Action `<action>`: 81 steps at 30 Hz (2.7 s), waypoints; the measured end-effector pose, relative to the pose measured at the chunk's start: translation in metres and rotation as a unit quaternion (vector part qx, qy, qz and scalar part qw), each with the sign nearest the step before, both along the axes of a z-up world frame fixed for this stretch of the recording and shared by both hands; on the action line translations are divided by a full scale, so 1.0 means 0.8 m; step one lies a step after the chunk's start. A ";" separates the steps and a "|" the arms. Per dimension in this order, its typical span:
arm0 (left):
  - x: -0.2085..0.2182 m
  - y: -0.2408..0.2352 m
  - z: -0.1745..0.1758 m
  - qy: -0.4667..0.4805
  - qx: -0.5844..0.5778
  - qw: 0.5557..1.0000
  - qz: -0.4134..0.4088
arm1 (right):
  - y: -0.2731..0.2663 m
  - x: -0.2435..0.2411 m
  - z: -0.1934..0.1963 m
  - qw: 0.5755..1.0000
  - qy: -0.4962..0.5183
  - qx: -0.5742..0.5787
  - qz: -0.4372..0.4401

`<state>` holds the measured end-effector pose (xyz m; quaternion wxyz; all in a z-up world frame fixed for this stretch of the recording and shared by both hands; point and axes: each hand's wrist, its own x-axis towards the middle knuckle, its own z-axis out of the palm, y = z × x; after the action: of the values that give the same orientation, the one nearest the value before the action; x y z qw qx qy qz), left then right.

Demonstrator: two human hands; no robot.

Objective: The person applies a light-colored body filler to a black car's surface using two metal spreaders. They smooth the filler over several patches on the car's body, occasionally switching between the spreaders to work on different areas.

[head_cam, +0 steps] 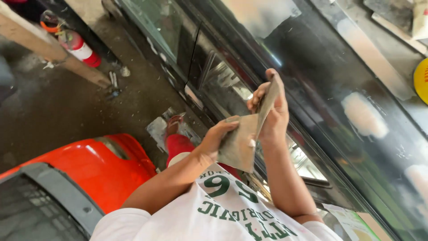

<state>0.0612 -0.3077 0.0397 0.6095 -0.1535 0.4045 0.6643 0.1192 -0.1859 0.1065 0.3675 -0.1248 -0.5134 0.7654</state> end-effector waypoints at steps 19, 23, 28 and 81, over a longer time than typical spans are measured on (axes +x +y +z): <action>-0.194 0.057 0.057 0.031 0.103 0.992 -0.063 | 0.071 -0.171 -0.096 0.984 0.086 -0.156 -0.009; -0.270 0.077 0.056 0.049 0.097 0.994 -0.035 | 0.027 -0.207 -0.088 0.977 0.053 -0.201 -0.042; -0.315 0.070 0.056 0.030 0.062 0.995 -0.067 | 0.069 -0.240 -0.091 0.983 0.024 -0.167 -0.072; -0.575 0.091 -0.020 0.182 0.045 0.978 0.091 | 0.069 -0.317 -0.147 0.433 -0.625 0.542 -0.358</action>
<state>-0.3991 -0.2349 0.0234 0.4687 -0.0384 0.4629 0.7514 -0.1347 -0.1305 -0.0114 0.1803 -0.5166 -0.8223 -0.1565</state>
